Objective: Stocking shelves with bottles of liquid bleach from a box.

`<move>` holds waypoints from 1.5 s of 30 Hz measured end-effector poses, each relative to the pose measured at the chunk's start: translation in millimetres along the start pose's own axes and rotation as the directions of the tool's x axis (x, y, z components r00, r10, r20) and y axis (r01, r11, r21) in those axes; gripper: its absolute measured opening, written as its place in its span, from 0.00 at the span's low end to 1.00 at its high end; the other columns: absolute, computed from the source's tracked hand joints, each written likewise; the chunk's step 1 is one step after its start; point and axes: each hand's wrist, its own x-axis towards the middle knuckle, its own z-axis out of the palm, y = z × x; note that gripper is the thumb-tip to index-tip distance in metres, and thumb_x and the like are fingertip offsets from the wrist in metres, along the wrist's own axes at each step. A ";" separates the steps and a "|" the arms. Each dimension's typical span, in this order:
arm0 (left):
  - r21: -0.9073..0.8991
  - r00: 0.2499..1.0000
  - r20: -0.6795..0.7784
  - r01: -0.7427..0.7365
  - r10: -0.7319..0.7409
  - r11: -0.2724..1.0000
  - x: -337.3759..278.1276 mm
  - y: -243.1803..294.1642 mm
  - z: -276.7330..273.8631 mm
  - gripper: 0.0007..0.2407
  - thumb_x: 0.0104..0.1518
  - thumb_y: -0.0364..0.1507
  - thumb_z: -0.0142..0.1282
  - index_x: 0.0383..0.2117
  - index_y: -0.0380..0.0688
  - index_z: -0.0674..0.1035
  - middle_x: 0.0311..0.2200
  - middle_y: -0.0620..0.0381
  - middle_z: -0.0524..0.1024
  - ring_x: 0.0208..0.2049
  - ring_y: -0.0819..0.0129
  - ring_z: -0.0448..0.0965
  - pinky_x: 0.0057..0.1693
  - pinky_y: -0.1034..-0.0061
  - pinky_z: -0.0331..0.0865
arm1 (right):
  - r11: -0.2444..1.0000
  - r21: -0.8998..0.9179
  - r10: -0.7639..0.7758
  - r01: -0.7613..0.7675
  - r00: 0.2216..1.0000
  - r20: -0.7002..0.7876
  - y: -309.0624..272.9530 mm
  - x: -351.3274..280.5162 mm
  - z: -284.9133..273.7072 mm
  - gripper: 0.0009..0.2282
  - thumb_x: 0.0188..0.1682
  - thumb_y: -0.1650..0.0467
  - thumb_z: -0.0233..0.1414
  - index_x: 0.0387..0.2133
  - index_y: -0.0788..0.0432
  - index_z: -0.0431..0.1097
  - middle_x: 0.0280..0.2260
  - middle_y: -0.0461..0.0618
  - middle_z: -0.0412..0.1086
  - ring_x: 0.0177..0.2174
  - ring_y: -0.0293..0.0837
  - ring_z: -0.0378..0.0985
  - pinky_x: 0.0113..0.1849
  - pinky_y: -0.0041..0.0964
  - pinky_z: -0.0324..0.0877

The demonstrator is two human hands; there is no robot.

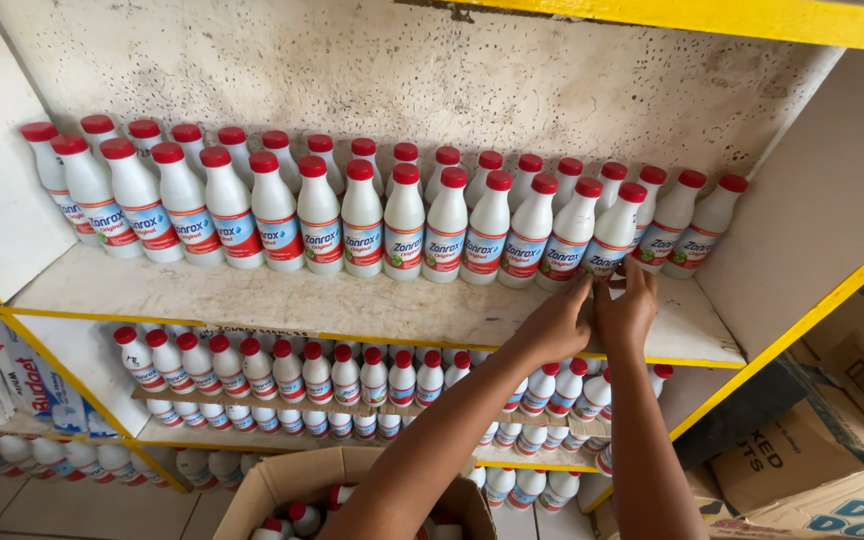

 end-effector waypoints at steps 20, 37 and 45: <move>-0.321 0.970 -0.119 0.165 -0.212 0.933 -272.1 46.3 -114.9 0.19 0.61 0.24 0.56 0.60 0.38 0.70 0.54 0.47 0.76 0.56 0.59 0.78 0.62 0.67 0.72 | 0.967 0.203 -0.168 0.153 0.984 0.055 -136.8 -167.6 -45.8 0.11 0.51 0.81 0.61 0.45 0.64 0.73 0.37 0.53 0.72 0.33 0.41 0.74 0.38 0.34 0.70; -0.617 0.128 0.426 0.765 -0.896 -0.184 -640.0 -47.0 138.6 0.15 0.58 0.26 0.55 0.52 0.38 0.77 0.41 0.50 0.81 0.38 0.62 0.84 0.35 0.69 0.75 | 0.922 0.112 -0.098 0.371 -0.056 0.994 -66.7 -452.0 48.3 0.20 0.39 0.74 0.53 0.48 0.49 0.74 0.57 0.51 0.67 0.57 0.57 0.65 0.53 0.53 0.67; -0.448 0.161 0.370 0.894 -0.915 -0.024 -529.7 -55.6 129.1 0.16 0.58 0.29 0.57 0.51 0.37 0.76 0.43 0.45 0.79 0.42 0.55 0.81 0.42 0.66 0.74 | 0.745 0.197 -0.101 0.637 -0.184 0.978 -15.4 -509.2 58.2 0.20 0.47 0.69 0.50 0.55 0.53 0.67 0.65 0.59 0.51 0.64 0.70 0.45 0.58 0.69 0.50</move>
